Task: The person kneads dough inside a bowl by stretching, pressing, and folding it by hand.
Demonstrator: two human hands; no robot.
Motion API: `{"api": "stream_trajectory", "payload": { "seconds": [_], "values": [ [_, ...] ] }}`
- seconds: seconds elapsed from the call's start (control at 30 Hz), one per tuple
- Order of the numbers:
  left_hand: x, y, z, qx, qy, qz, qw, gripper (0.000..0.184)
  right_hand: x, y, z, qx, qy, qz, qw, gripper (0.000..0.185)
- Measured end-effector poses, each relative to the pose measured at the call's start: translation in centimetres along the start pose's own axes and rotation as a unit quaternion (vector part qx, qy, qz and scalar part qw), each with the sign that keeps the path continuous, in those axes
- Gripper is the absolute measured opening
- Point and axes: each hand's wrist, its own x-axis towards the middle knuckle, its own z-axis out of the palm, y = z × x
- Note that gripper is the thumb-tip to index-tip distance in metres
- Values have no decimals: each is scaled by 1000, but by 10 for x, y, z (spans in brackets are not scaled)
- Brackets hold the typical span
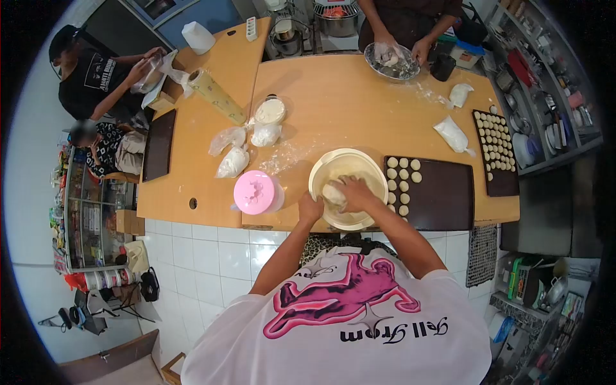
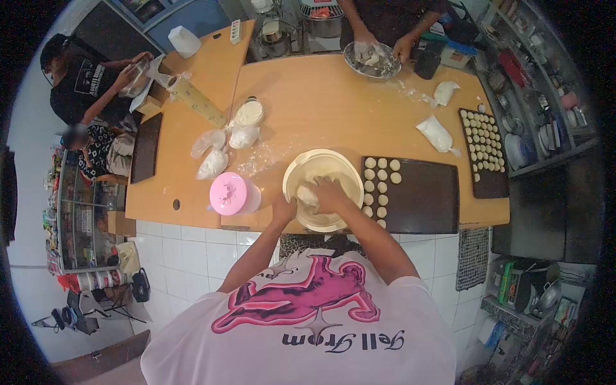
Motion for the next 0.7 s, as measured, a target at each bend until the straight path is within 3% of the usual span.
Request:
{"api": "stream_trajectory", "payload": {
  "seconds": [0.1,0.2,0.3,0.33,0.43,0.53,0.63,0.7],
  "values": [
    [-3,10,-5,12,-6,2,1000,29,3,-3,25,7,63,40,997,80],
    [-5,16,-5,25,10,-3,1000,26,13,9,30,68,47,76,994,77],
    [0,8,-4,43,6,30,999,25,18,18,15,245,50,216,944,75],
    [4,3,-1,43,8,39,998,25,17,19,5,348,49,251,902,72],
    [5,3,-1,43,2,45,998,24,17,18,11,317,172,267,893,72],
    [1,7,-3,42,-1,29,999,24,7,16,10,259,238,87,932,64],
    [3,7,-2,47,-1,36,998,24,-12,5,-36,130,40,51,989,54],
    [5,9,-4,58,-22,37,997,24,-8,-3,-57,143,-47,146,978,53]
  ]
}}
